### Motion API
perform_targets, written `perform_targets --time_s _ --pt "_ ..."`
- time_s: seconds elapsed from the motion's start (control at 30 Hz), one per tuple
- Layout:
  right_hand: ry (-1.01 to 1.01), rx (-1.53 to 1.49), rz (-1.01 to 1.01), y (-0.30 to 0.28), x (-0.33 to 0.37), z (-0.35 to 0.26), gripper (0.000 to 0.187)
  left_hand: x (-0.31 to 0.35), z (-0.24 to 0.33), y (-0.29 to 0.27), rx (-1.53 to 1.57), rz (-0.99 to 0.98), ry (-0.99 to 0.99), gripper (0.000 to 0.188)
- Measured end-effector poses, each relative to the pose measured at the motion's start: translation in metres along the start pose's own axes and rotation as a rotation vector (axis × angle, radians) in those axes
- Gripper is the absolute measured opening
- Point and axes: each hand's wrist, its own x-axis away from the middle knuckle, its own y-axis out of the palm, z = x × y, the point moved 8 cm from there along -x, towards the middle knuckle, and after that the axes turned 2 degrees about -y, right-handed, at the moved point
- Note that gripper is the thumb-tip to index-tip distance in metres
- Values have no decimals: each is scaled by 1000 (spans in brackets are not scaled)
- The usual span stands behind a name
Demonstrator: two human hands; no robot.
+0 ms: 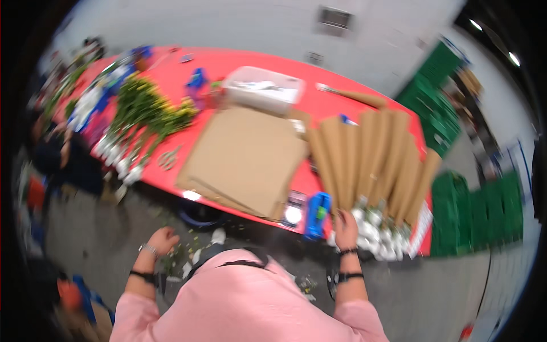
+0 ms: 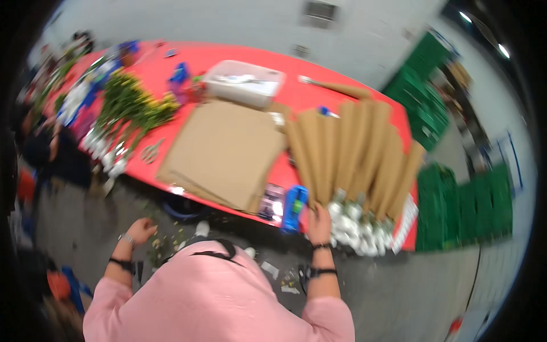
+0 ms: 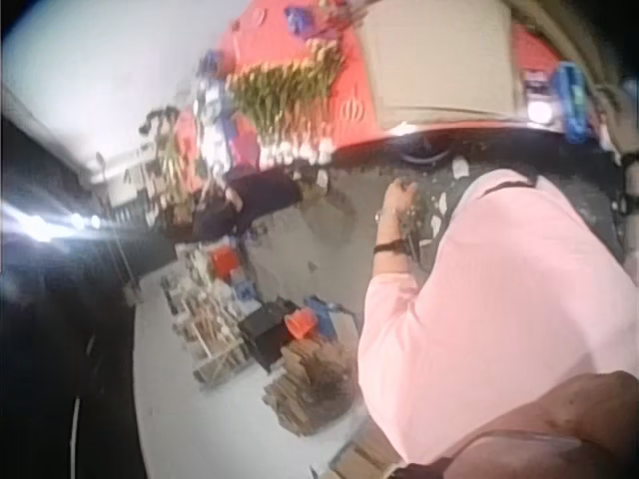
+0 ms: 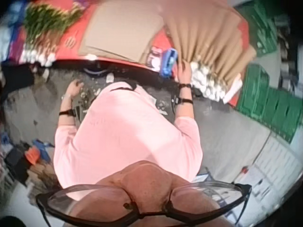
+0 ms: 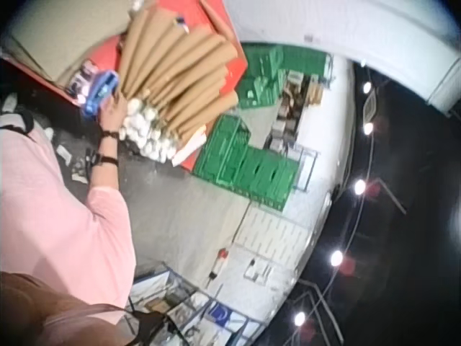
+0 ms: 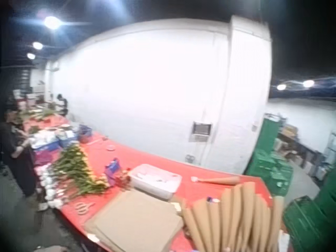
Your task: The person assembles small bouquets of yellow roses, trims stems with shears, and wraps each bouquet in brown paper. The wrapped bouquets are placed on the table alongside other completed units.
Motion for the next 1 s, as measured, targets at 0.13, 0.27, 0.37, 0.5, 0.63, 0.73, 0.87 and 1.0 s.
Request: perform_targets --time_s 0.13,0.27,0.37,0.5,0.63,0.73,0.87,1.0 --pt "88 -6 -163 74 73 22 29 -60 -61 -50 40 162 -27 41" --pt "-61 330 -82 81 89 -47 27 -116 -98 -116 173 351 -86 39" --pt "23 429 156 69 87 -78 27 -181 -110 -150 187 327 -144 39" --pt "376 180 69 94 105 -77 29 -289 -132 -170 65 328 -66 40" --pt "555 139 -129 136 167 -94 31 -373 -104 -186 -16 323 20 43" --pt "797 174 -216 153 248 -98 33 -426 -90 -197 -58 326 38 47" --pt "1234 13 -277 155 369 -110 36 -467 -89 -192 -72 261 -51 48" --pt "1360 58 -352 171 449 -104 36 -467 -79 -203 -66 400 73 37"
